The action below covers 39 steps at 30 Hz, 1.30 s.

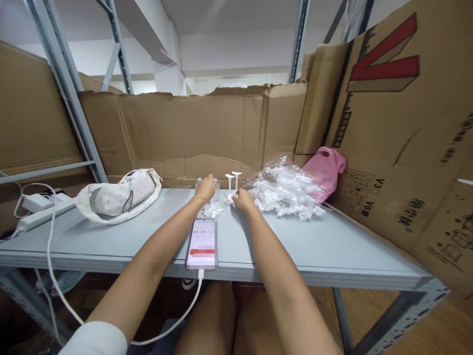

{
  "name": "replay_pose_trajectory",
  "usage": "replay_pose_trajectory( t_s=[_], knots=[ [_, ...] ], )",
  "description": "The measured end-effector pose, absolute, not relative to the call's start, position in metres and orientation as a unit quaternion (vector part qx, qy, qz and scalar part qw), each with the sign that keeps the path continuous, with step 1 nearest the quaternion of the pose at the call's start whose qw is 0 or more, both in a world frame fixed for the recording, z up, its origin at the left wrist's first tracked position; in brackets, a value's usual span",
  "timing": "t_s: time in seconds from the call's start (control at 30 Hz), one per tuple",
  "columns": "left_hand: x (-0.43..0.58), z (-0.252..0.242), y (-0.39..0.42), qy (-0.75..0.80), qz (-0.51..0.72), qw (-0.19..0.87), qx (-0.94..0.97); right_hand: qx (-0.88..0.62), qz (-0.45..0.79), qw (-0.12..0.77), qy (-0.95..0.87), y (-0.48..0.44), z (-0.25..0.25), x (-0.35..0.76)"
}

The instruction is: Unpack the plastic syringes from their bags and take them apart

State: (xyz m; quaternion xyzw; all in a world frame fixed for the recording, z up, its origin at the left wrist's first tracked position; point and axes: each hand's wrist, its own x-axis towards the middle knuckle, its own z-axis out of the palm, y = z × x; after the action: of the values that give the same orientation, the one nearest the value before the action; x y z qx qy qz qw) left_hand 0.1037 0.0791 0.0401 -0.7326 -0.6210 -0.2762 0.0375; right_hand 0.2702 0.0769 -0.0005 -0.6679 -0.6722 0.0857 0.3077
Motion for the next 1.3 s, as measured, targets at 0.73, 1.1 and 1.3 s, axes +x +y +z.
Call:
replay_pose_trajectory(
  t_s=[0.73,1.1,1.3],
  knots=[
    [0.035,0.032,0.05,-0.58,-0.335,0.064,-0.74,-0.607,0.062,0.153,-0.778,0.085,-0.008,0.259],
    [0.025,0.029,0.045,-0.569,-0.336,0.032,-0.75,-0.696,-0.139,0.281,-0.646,0.052,0.044,0.309],
    [0.024,0.029,0.046,-0.563,-0.354,0.018,-0.747,-0.815,-0.142,0.399,-0.396,0.035,0.077,0.382]
  ],
)
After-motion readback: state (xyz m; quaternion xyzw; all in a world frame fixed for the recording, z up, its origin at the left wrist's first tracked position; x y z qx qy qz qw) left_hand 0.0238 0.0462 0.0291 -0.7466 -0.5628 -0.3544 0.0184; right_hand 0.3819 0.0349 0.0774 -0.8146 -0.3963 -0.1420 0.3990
